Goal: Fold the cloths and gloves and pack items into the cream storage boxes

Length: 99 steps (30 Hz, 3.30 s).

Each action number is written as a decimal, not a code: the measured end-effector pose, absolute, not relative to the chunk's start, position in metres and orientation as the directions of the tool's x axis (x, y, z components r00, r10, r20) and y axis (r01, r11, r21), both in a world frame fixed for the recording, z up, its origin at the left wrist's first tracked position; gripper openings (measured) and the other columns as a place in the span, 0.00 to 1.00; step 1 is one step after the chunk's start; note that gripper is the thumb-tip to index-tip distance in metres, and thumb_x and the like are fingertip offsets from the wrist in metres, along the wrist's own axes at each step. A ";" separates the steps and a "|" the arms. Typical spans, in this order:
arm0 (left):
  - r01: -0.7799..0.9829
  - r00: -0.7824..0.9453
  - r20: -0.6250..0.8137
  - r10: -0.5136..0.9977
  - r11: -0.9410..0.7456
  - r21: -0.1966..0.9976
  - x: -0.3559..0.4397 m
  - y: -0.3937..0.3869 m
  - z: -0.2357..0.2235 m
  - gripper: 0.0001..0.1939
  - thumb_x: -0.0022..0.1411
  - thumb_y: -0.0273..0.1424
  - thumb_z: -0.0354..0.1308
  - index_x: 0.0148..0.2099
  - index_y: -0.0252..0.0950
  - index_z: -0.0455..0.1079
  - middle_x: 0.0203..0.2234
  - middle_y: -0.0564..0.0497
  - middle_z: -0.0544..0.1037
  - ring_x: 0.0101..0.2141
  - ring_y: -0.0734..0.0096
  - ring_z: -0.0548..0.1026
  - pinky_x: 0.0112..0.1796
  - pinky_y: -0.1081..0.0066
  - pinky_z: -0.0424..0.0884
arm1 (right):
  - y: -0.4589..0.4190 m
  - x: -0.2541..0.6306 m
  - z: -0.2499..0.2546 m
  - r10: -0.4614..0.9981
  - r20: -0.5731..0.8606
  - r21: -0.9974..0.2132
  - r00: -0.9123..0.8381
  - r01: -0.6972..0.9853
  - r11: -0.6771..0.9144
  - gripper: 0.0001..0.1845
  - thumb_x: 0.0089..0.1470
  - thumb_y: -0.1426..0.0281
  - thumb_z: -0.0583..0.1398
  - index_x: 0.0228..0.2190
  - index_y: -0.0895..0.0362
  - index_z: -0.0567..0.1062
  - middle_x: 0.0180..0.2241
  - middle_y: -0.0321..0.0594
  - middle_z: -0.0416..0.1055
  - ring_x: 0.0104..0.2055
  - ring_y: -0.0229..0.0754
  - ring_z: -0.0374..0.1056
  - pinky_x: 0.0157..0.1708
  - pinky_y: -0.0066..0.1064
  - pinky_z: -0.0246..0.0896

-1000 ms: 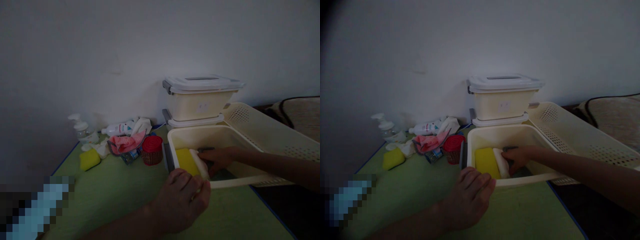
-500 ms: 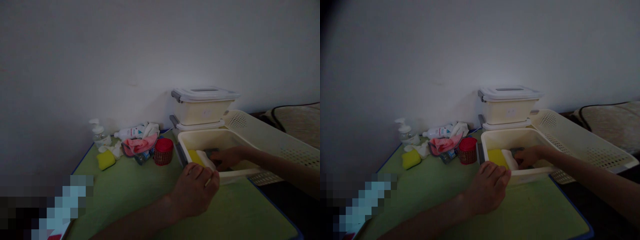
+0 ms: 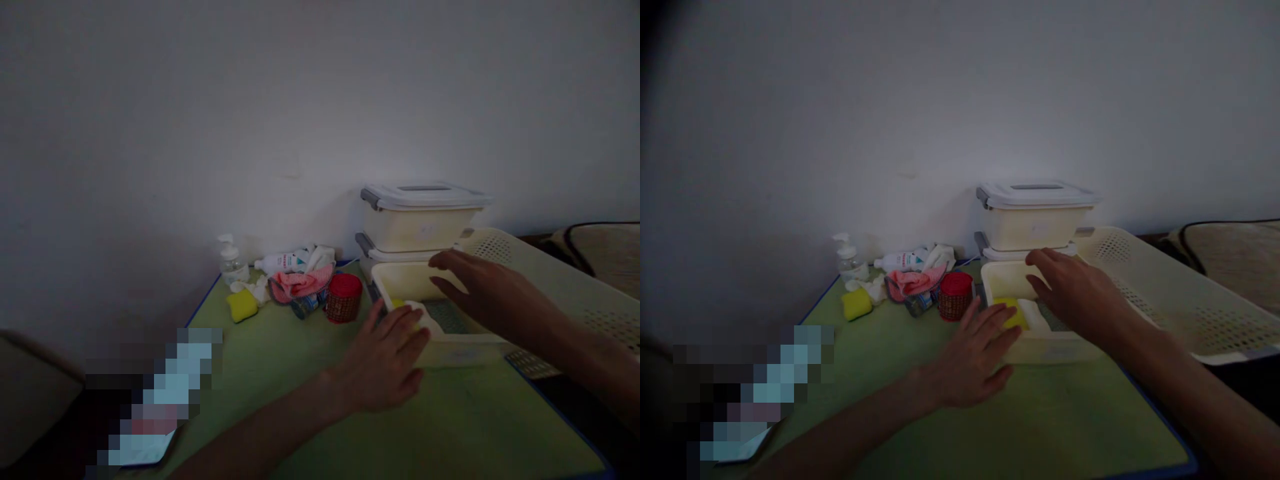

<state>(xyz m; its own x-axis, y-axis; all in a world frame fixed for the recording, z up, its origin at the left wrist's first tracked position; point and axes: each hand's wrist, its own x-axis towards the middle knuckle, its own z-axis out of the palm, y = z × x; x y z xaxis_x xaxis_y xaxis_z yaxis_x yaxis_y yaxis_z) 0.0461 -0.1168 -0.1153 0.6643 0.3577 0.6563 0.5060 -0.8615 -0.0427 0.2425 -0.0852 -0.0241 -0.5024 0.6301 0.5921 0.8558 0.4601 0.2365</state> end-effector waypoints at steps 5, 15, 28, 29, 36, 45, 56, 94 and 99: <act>0.720 0.342 0.689 0.639 -0.649 0.245 -0.015 -0.082 -0.133 0.17 0.62 0.31 0.44 0.52 0.32 0.60 0.53 0.38 0.63 0.55 0.59 0.60 0.55 0.54 0.55 | -0.133 0.187 -0.029 0.387 0.702 0.215 -0.598 0.696 0.685 0.08 0.56 0.75 0.50 0.29 0.57 0.67 0.27 0.41 0.71 0.27 0.39 0.66 0.26 0.29 0.59; 0.748 0.169 0.480 0.861 -0.429 0.506 -0.083 -0.046 -0.182 0.16 0.58 0.30 0.52 0.49 0.34 0.64 0.51 0.41 0.64 0.53 0.59 0.63 0.53 0.58 0.60 | -0.121 0.121 -0.121 0.421 0.461 0.052 -0.782 0.497 0.866 0.10 0.53 0.79 0.49 0.26 0.57 0.67 0.25 0.40 0.67 0.27 0.40 0.61 0.27 0.31 0.55; 0.750 0.062 0.557 0.828 -0.406 0.521 -0.094 -0.057 -0.171 0.11 0.53 0.29 0.56 0.20 0.34 0.67 0.30 0.49 0.72 0.35 0.67 0.71 0.39 0.66 0.68 | -0.105 0.117 -0.173 0.600 0.343 -0.379 -0.723 0.478 0.792 0.08 0.53 0.80 0.50 0.28 0.57 0.66 0.28 0.39 0.67 0.29 0.38 0.63 0.29 0.27 0.57; 0.743 0.049 0.557 0.829 -0.403 0.535 -0.095 -0.055 -0.172 0.11 0.52 0.28 0.57 0.19 0.34 0.66 0.27 0.50 0.71 0.33 0.69 0.71 0.37 0.69 0.69 | -0.105 0.117 -0.173 0.601 0.336 -0.384 -0.725 0.477 0.791 0.08 0.53 0.80 0.50 0.29 0.57 0.66 0.28 0.39 0.67 0.29 0.38 0.63 0.29 0.27 0.57; 0.741 -0.244 0.606 0.758 -0.258 0.621 -0.110 -0.046 -0.171 0.12 0.55 0.27 0.50 0.20 0.34 0.63 0.23 0.52 0.65 0.27 0.72 0.67 0.30 0.73 0.66 | -0.105 0.118 -0.173 0.596 0.319 -0.387 -0.737 0.472 0.792 0.08 0.53 0.79 0.50 0.29 0.57 0.66 0.28 0.39 0.67 0.29 0.38 0.63 0.29 0.27 0.57; 0.764 -0.249 0.600 0.760 -0.227 0.604 -0.105 -0.042 -0.184 0.13 0.50 0.18 0.49 0.38 0.33 0.67 0.34 0.48 0.68 0.36 0.66 0.70 0.39 0.65 0.69 | -0.105 0.117 -0.174 0.580 0.332 -0.385 -0.744 0.454 0.803 0.08 0.55 0.78 0.50 0.29 0.57 0.66 0.28 0.39 0.66 0.29 0.38 0.63 0.29 0.28 0.57; 0.872 0.262 0.611 0.747 -0.454 0.180 -0.073 -0.062 -0.177 0.24 0.59 0.27 0.49 0.58 0.32 0.56 0.55 0.38 0.61 0.55 0.57 0.60 0.52 0.56 0.61 | -0.103 0.116 -0.172 0.565 0.313 -0.371 -0.763 0.449 0.813 0.08 0.53 0.79 0.50 0.28 0.58 0.66 0.27 0.40 0.67 0.29 0.38 0.62 0.29 0.28 0.57; 0.961 0.056 -0.019 0.998 -0.049 0.271 -0.076 -0.077 -0.140 0.22 0.48 0.33 0.54 0.46 0.33 0.67 0.41 0.39 0.75 0.40 0.51 0.74 0.38 0.64 0.66 | -0.105 0.117 -0.166 0.574 0.224 -0.260 -0.787 0.519 0.814 0.04 0.54 0.76 0.53 0.30 0.58 0.68 0.29 0.39 0.67 0.30 0.37 0.60 0.29 0.27 0.51; 0.807 0.095 -0.255 0.962 0.075 0.586 -0.087 -0.081 -0.136 0.16 0.43 0.35 0.56 0.35 0.33 0.71 0.28 0.46 0.77 0.30 0.57 0.74 0.27 0.69 0.65 | -0.105 0.115 -0.165 0.570 0.240 -0.248 -0.786 0.518 0.819 0.04 0.54 0.76 0.53 0.30 0.59 0.68 0.29 0.39 0.67 0.30 0.37 0.60 0.29 0.27 0.51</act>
